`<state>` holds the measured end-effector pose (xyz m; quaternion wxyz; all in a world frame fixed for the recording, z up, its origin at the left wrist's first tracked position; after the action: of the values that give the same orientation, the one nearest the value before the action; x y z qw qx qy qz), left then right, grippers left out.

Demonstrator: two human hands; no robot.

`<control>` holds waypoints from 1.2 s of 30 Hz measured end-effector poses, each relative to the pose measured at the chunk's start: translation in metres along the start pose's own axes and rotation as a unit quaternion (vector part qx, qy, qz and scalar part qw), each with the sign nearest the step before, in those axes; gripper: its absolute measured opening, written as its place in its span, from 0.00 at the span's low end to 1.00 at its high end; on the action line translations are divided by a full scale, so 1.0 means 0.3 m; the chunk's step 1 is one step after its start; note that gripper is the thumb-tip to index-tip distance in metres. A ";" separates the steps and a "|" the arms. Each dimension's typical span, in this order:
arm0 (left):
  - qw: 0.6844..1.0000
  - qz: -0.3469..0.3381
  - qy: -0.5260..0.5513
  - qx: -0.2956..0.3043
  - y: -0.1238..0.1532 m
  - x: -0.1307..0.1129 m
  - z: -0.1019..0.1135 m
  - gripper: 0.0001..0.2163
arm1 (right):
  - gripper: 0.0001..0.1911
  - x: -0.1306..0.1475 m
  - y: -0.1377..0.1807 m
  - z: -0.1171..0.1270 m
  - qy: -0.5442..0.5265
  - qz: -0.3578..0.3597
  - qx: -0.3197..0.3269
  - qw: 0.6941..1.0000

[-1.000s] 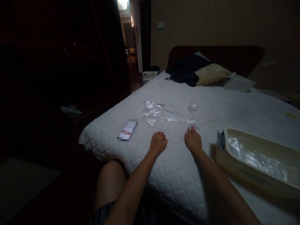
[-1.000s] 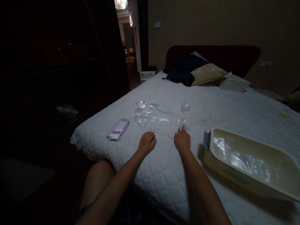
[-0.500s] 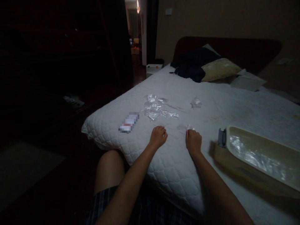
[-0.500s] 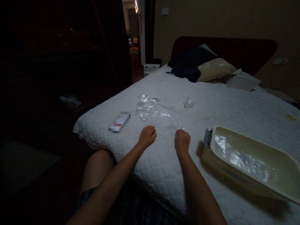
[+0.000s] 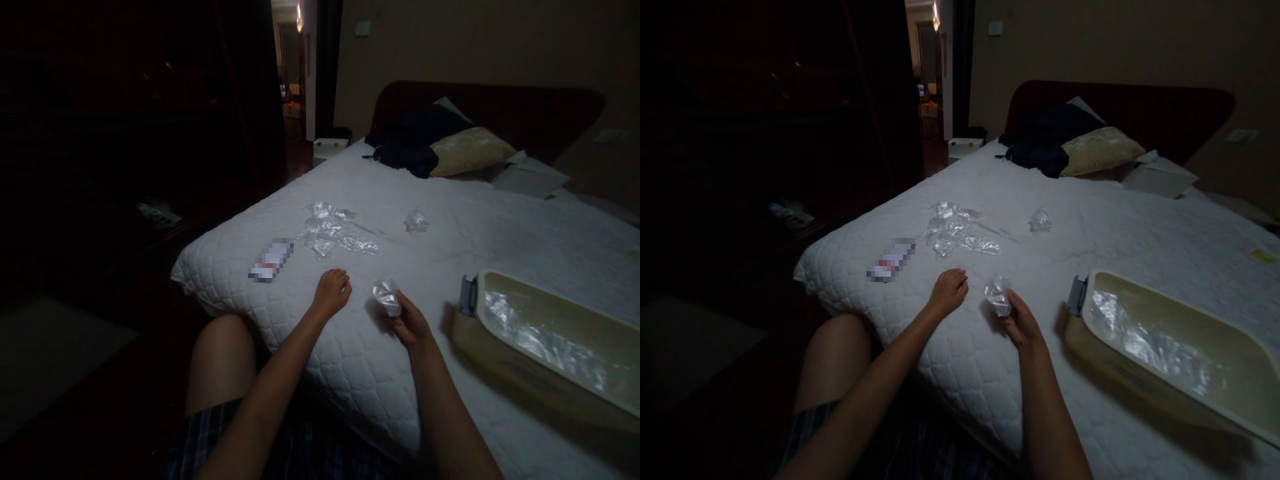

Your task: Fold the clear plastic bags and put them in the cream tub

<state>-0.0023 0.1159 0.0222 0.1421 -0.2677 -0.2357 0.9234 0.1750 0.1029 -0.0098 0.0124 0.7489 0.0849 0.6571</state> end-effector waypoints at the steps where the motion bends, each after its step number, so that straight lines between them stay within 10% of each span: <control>1: 1.000 0.001 0.012 -0.006 0.001 0.002 0.003 0.09 | 0.21 -0.002 0.000 -0.017 -0.037 0.001 0.005 0.999; 6: 0.984 0.082 0.156 -0.010 0.005 0.064 0.007 0.07 | 0.18 -0.038 -0.009 -0.138 -0.134 -0.022 0.071 0.988; 12: 0.870 0.177 0.447 0.107 0.018 0.093 -0.017 0.15 | 0.14 -0.059 -0.008 -0.179 -0.239 -0.054 0.111 0.963; 20: 0.854 0.172 0.466 0.158 0.012 0.078 -0.007 0.12 | 0.13 -0.082 -0.016 -0.188 -0.185 -0.056 0.069 0.979; 36: 0.688 0.295 0.662 -0.034 0.036 0.192 -0.010 0.07 | 0.14 -0.082 0.005 -0.163 -0.255 -0.089 0.031 0.962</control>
<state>-0.0490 0.1301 -0.0103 -0.0278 -0.8698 -0.0209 0.4922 0.1240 0.0934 -0.0273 0.0688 0.8810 0.1659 0.4377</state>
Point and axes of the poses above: each hand's wrist, its own y-axis away from the middle knuckle, its own z-axis out of the back of the hand, x = y × z, the point moved 8 cm from there along -y, towards the middle knuckle, and after that the axes turned 7 degrees about -y, right-handed, at the moved point
